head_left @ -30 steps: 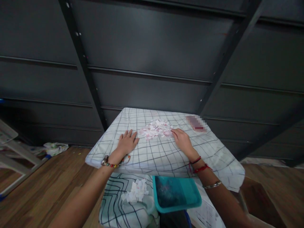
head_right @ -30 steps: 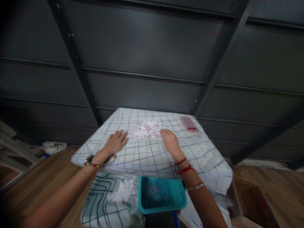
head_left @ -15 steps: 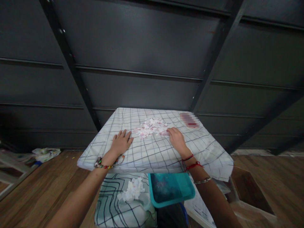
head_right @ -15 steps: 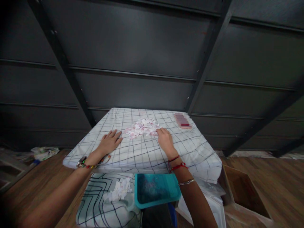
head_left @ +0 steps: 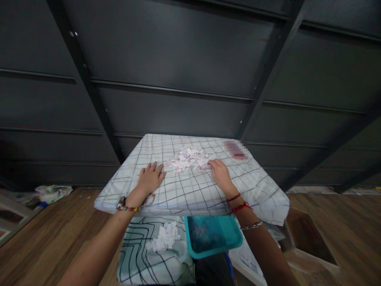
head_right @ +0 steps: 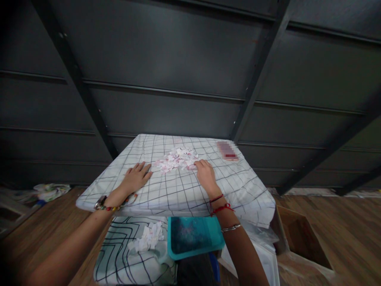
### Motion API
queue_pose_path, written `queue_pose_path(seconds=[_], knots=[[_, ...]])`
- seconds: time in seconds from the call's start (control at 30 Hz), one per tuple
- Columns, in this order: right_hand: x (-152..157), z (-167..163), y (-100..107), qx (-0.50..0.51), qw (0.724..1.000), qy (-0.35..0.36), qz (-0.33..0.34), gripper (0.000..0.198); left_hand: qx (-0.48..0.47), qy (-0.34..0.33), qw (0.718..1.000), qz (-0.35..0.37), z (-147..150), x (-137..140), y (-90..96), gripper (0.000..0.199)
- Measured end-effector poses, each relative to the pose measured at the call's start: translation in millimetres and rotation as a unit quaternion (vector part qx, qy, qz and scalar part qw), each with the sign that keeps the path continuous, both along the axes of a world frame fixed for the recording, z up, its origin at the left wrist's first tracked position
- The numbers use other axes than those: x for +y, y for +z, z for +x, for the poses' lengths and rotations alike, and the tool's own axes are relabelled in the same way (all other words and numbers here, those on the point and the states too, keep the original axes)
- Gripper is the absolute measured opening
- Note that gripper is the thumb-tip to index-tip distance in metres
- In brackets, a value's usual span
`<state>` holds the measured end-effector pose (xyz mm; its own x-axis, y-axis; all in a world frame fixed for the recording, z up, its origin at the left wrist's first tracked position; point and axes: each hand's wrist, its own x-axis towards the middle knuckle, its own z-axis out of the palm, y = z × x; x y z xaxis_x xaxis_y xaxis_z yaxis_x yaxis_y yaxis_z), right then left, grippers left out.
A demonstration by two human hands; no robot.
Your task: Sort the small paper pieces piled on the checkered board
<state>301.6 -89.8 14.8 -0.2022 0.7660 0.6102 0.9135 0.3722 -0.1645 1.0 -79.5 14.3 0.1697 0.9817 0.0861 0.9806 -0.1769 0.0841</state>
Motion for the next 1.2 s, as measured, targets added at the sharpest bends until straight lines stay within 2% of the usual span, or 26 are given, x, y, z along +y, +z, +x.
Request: queue_pose_path(seconds=[0.13, 0.4, 0.63, 0.87, 1.03, 1.2], knots=[[1.2, -1.6, 0.6, 0.005, 1.0, -0.003, 0.021, 0.033, 0.004, 0.002, 1.0, 0.002, 0.3, 0.0, 0.0, 0.056], [-0.8, -4.2, 4.0, -0.03, 0.999, 0.0, -0.016, 0.032, 0.004, -0.001, 1.0, 0.006, -0.1, 0.5, -1.0, 0.056], [-2.2, -4.0, 4.5, -0.009, 1.0, -0.009, 0.01, 0.033, 0.012, 0.001, 1.0, 0.008, 1.0, -0.7, 0.7, 0.055], [-4.5, -4.5, 5.9, -0.027, 1.0, 0.007, -0.009, 0.033, 0.012, 0.003, 1.0, 0.004, 0.5, -0.1, 0.4, 0.056], [-4.3, -1.4, 5.3, 0.003, 1.0, 0.003, 0.021, 0.03, 0.008, 0.0, 1.0, 0.002, 0.3, 0.9, -0.3, 0.057], [-2.8, -3.2, 4.1, -0.025, 1.0, 0.013, 0.009, 0.029, 0.005, 0.0, 1.0, -0.003, 0.7, -1.0, 2.3, 0.057]])
